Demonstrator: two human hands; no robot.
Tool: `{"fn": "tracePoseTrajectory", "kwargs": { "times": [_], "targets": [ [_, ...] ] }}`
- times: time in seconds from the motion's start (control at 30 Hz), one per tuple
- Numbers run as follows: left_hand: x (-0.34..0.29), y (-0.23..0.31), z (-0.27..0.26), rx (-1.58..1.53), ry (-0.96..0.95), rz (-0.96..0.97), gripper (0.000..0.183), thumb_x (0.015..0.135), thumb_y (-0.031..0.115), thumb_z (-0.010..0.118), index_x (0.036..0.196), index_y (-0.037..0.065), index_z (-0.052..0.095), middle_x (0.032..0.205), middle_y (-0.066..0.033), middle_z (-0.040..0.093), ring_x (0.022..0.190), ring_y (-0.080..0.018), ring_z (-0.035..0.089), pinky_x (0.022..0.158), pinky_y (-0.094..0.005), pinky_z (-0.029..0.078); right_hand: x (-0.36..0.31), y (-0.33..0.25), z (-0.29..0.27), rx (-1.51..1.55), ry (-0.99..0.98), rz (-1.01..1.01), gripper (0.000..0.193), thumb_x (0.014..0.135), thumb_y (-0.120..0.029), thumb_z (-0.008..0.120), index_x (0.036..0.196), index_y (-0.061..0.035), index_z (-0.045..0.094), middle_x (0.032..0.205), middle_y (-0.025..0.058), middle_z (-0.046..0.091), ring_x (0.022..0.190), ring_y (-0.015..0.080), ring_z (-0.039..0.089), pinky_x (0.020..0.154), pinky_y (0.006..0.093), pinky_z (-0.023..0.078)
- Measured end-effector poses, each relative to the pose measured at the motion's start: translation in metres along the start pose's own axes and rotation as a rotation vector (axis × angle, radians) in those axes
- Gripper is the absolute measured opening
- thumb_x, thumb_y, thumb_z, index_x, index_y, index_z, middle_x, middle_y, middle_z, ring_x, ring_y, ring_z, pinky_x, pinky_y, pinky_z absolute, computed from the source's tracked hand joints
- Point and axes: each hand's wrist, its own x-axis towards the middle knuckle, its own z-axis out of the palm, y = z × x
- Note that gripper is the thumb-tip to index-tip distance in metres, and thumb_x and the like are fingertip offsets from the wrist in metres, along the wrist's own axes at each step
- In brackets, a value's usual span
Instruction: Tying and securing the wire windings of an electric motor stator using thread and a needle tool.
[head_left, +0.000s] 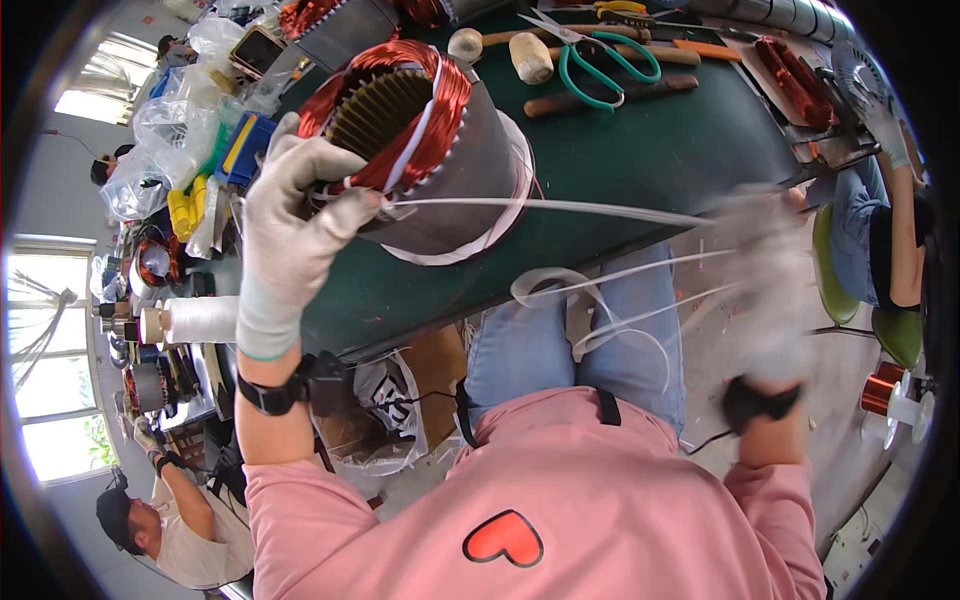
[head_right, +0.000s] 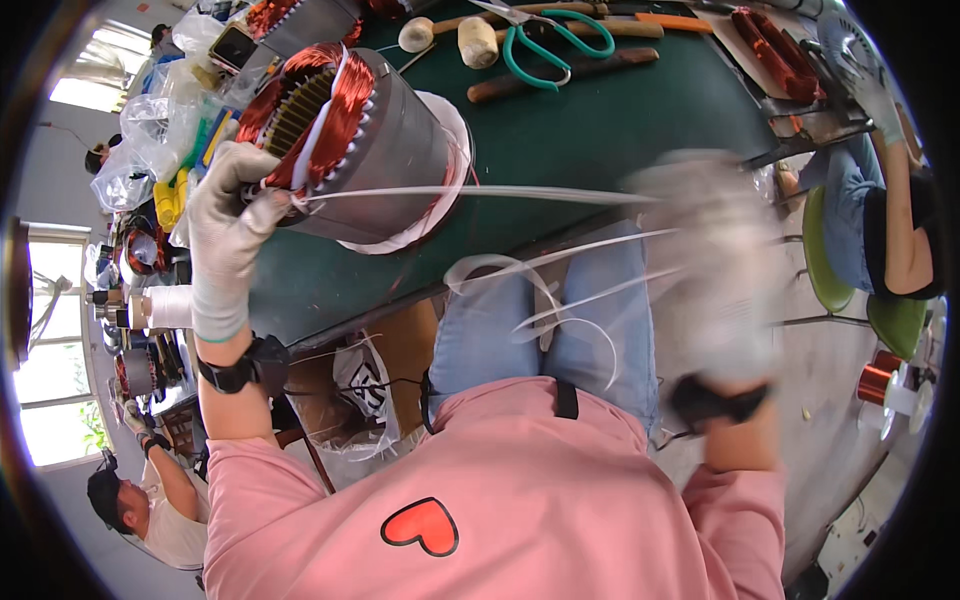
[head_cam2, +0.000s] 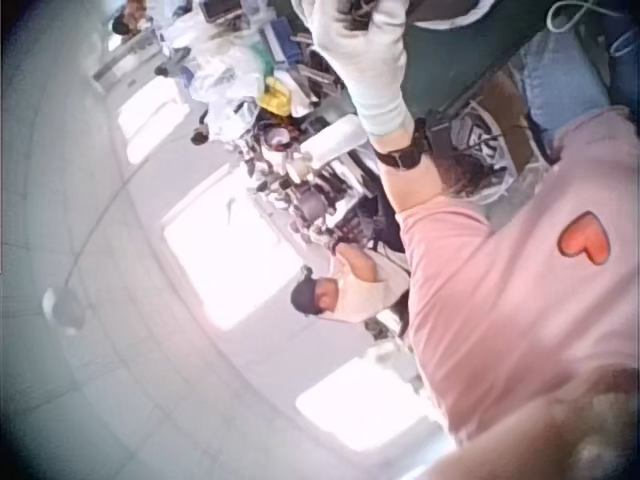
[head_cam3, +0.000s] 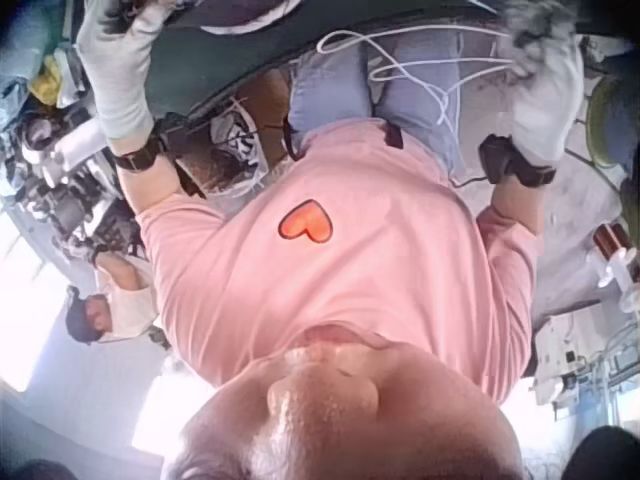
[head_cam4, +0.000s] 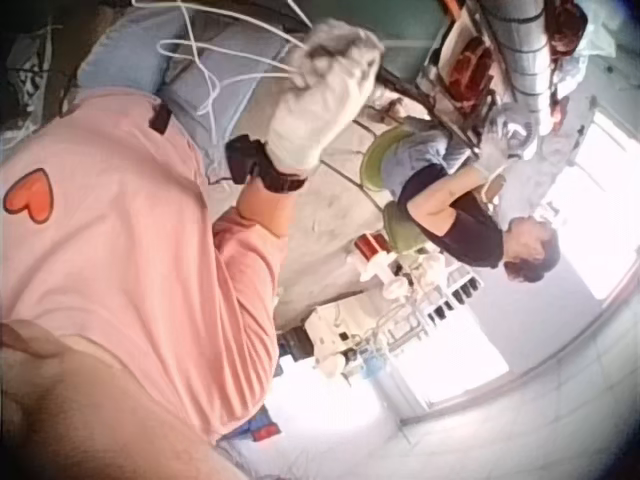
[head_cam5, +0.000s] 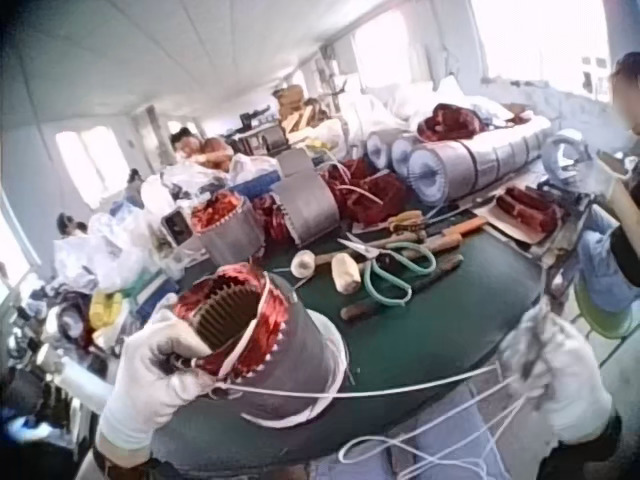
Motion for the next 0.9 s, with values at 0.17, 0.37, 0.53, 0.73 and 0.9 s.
{"fn": "tracePoseTrajectory", "kwargs": {
  "times": [0.17,0.37,0.53,0.73,0.9],
  "targets": [
    [0.014,-0.001,0.008,-0.051,-0.026,0.020,0.021,0.077,0.015,0.076,0.090,0.000,0.067,0.085,-0.0041,0.062,0.083,-0.0165,0.055,0.082,-0.0303,0.047,-0.080,0.020,-0.018,1.192,0.664,0.421,0.027,0.107,-0.031,0.053,0.099,-0.0063,0.058,0.083,0.0023,0.050,0.048,0.0068,0.036,0.044,0.0219,0.030],
    [0.002,0.014,0.006,-0.095,0.193,0.091,0.025,0.085,0.018,0.074,0.102,-0.001,0.068,0.097,-0.0065,0.069,0.090,-0.0167,0.062,0.098,-0.0330,0.047,-0.084,0.057,-0.033,0.025,0.822,0.787,0.033,0.107,-0.031,0.049,0.120,-0.0057,0.066,0.083,-0.0021,0.061,0.059,0.0000,0.044,0.049,0.0167,0.034],
    [-0.019,0.038,0.011,-0.122,0.449,-0.040,0.017,0.100,0.008,0.058,0.106,-0.003,0.069,0.100,-0.0081,0.073,0.091,-0.0136,0.067,0.086,-0.0282,0.052,0.023,-0.053,0.022,0.492,0.128,0.911,0.035,0.100,-0.020,0.055,0.130,-0.0047,0.066,0.079,-0.0001,0.062,0.064,0.0044,0.055,0.054,0.0205,0.044],
    [0.036,0.031,-0.002,-0.034,0.009,-0.038,0.020,0.100,0.012,0.058,0.106,-0.002,0.070,0.095,-0.0048,0.072,0.088,-0.0094,0.066,0.082,-0.0250,0.052,0.106,-0.067,0.086,1.164,-0.348,0.709,0.029,0.106,-0.021,0.049,0.116,0.0035,0.060,0.073,-0.0001,0.058,0.053,0.0055,0.054,0.045,0.0207,0.040],
    [0.048,0.030,-0.015,0.032,-0.183,-0.025,0.024,0.102,0.016,0.056,0.108,-0.002,0.070,0.096,-0.0052,0.072,0.090,-0.0090,0.065,0.084,-0.0243,0.052,0.106,-0.071,0.094,1.379,-0.167,0.705,0.029,0.107,-0.024,0.049,0.114,0.0011,0.059,0.070,0.0004,0.060,0.049,0.0047,0.053,0.041,0.0192,0.038]
  ]
}}
